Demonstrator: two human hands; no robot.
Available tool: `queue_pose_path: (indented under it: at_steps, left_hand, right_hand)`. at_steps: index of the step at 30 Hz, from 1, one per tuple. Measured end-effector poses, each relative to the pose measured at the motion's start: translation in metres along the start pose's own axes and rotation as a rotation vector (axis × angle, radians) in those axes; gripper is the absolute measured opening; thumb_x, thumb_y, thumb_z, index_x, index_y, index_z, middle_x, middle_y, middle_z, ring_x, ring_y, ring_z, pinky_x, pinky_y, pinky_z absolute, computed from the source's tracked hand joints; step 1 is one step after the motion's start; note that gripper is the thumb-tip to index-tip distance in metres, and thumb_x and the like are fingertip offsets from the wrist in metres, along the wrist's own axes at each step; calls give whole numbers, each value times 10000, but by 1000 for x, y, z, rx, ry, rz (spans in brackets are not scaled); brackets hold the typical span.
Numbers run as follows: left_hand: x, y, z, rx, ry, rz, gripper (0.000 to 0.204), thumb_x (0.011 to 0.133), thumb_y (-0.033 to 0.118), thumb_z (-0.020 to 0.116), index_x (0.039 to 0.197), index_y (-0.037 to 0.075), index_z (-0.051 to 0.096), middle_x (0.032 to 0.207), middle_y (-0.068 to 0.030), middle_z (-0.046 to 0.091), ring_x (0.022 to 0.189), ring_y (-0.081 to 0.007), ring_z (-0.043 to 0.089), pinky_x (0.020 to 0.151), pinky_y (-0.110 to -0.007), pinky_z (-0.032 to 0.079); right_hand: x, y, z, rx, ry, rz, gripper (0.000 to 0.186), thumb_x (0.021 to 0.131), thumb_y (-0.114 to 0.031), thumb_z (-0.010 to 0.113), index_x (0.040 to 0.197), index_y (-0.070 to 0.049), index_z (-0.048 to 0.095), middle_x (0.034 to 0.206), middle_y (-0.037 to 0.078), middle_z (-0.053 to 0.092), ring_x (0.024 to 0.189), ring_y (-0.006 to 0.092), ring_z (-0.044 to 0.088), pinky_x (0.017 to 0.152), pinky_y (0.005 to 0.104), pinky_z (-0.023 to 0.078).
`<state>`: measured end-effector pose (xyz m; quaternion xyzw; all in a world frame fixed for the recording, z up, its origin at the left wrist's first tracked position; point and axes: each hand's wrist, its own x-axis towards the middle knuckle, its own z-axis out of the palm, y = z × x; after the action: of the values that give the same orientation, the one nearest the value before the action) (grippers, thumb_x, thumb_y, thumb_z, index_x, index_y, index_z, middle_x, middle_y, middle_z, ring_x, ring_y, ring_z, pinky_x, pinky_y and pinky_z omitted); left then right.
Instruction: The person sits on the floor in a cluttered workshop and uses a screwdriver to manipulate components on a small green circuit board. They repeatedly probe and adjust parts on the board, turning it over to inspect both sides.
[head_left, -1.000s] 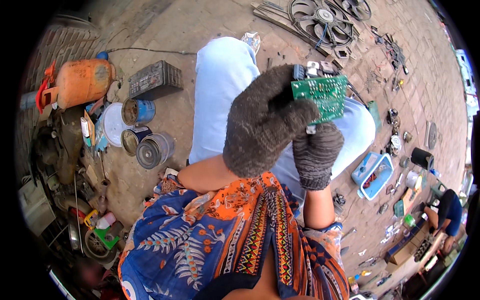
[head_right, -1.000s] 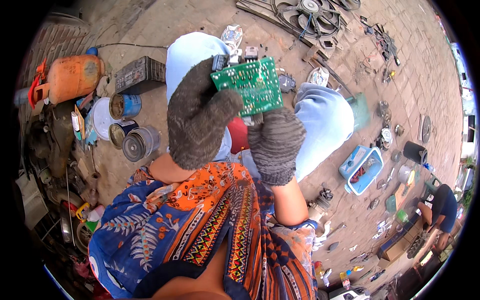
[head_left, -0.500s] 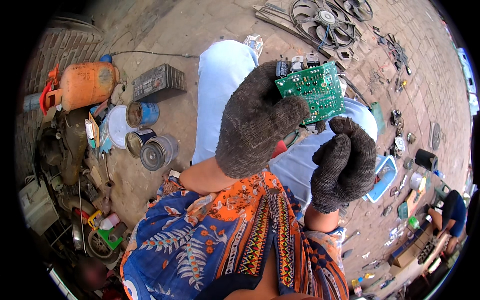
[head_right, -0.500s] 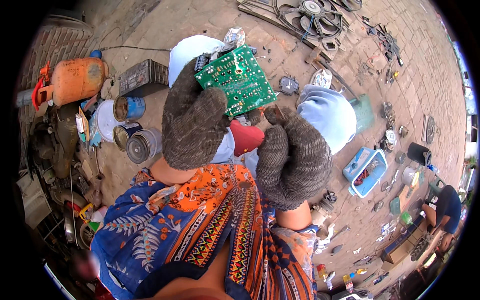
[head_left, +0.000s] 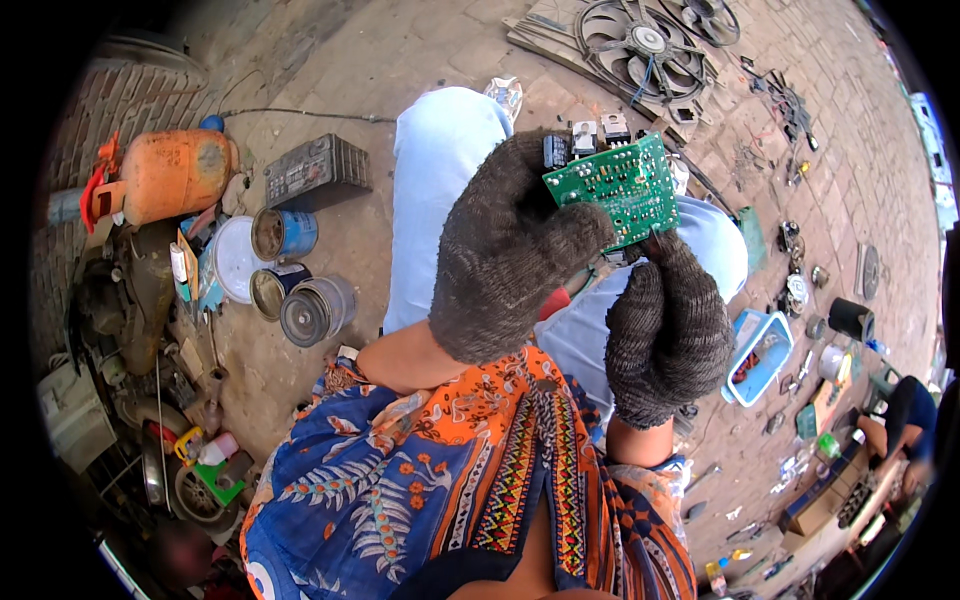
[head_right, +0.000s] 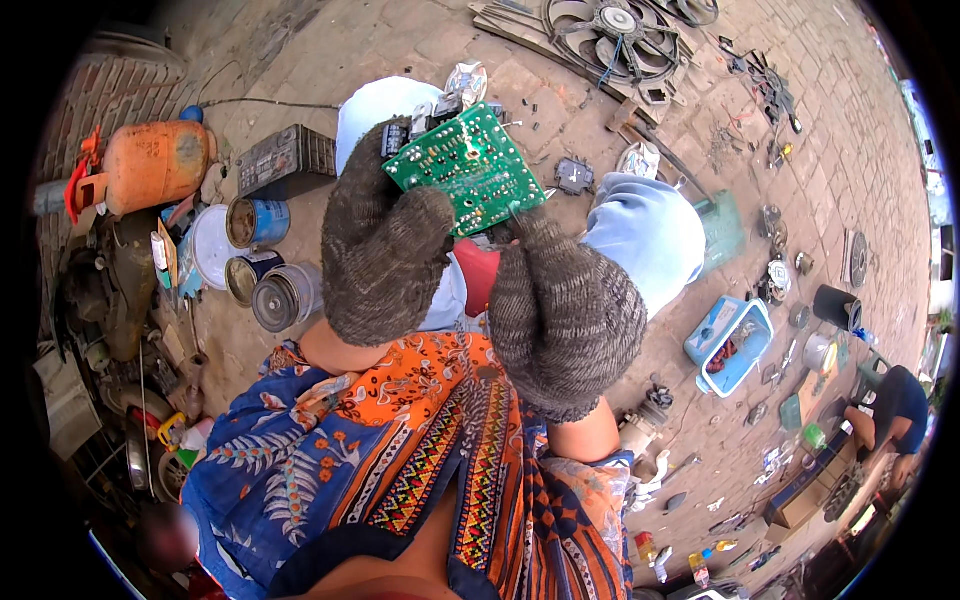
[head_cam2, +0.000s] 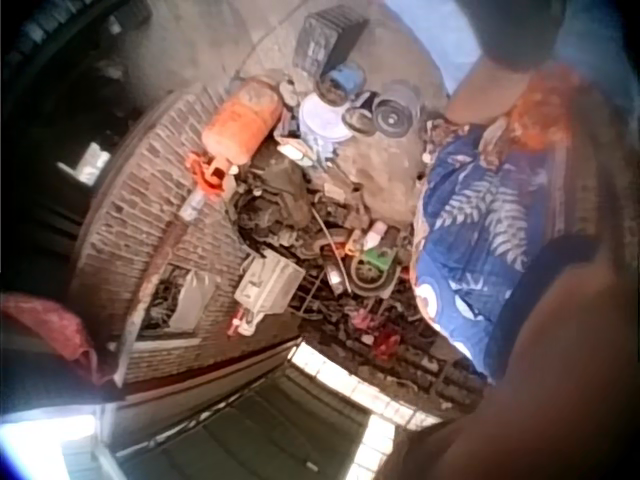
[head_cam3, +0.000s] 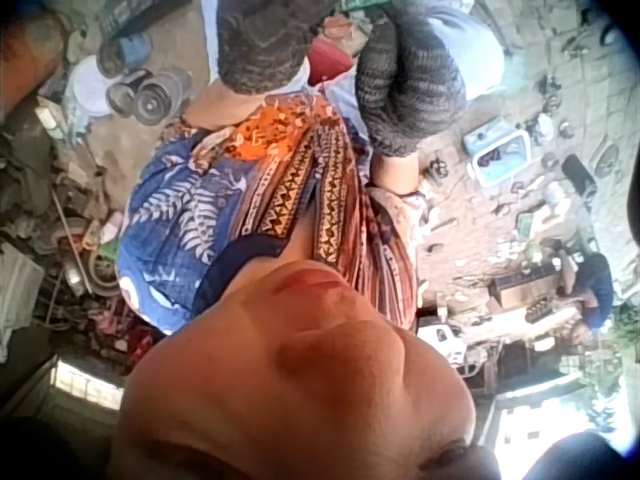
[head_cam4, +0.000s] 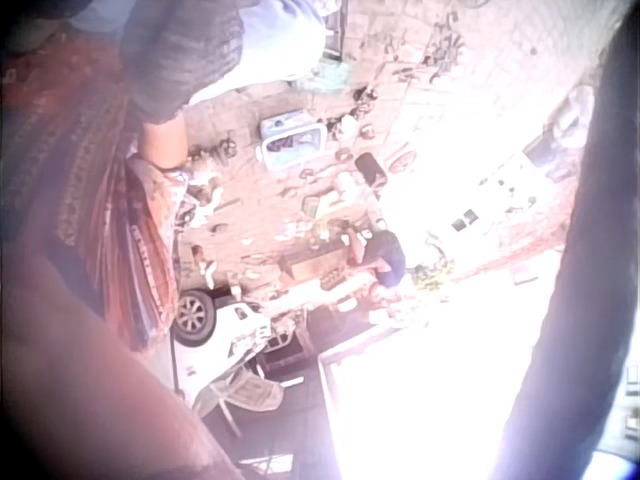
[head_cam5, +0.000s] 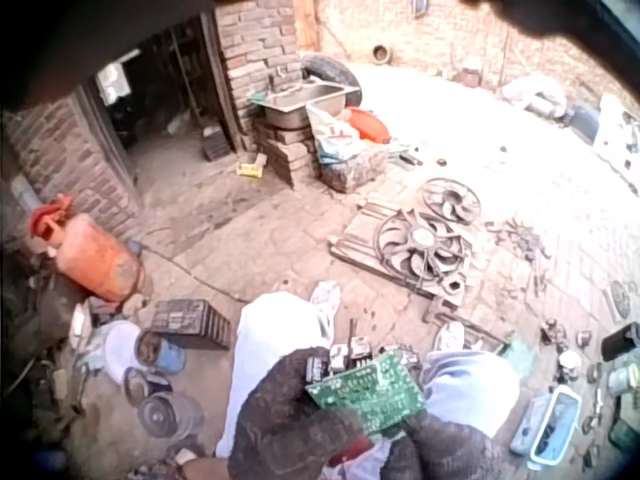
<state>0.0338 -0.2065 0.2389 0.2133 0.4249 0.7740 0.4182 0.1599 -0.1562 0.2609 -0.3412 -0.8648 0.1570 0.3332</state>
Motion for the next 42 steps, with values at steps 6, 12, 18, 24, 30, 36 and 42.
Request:
queue_pose_path:
  at_steps: [6,12,18,24,30,36,42]
  left_hand:
    - [-3,0,-1,70,12,14,407,821,143,673,1153,0,488,990,-58,601,867,-108,576,755,-259,486]
    - [-5,-6,0,64,40,92,401,820,118,671,1153,-3,483,992,-59,598,871,-106,576,762,-254,486]
    - [-4,-6,-2,38,-3,72,405,825,115,662,1161,-11,474,1021,-76,595,916,-113,569,780,-254,484]
    - [-1,-8,-3,41,14,72,413,822,128,667,1161,-13,477,1016,-76,594,906,-113,568,784,-258,483]
    - [-2,-8,-4,28,17,29,406,818,136,672,1151,-9,490,1006,-70,593,909,-116,566,787,-261,481]
    - [-2,-9,-5,41,31,21,403,815,130,674,1147,-8,492,1010,-70,592,908,-117,565,781,-265,482]
    - [-3,-8,-4,45,31,8,393,816,137,670,1141,-5,500,1001,-70,596,896,-110,565,772,-263,480]
  right_hand:
    - [-4,2,5,34,61,18,189,808,-9,609,990,-17,659,861,114,682,753,191,662,699,294,508]
    - [-3,5,8,90,59,-12,179,811,-17,612,983,-21,662,857,106,679,749,187,658,697,293,508]
    - [-2,2,3,58,6,50,178,812,-14,608,981,-21,664,839,98,675,743,182,655,707,289,508]
    - [-1,4,8,116,49,-18,185,813,-13,606,990,-16,659,817,97,673,729,180,656,703,284,506]
    - [-2,8,6,127,-2,14,186,814,-20,612,994,-2,654,794,90,681,738,182,660,702,287,507]
    - [-1,14,11,93,72,-112,162,842,-38,595,991,-18,655,774,70,669,588,120,611,579,260,486]
    - [-7,14,9,190,-6,64,149,846,-50,596,979,-23,657,756,43,661,522,86,579,542,230,470]
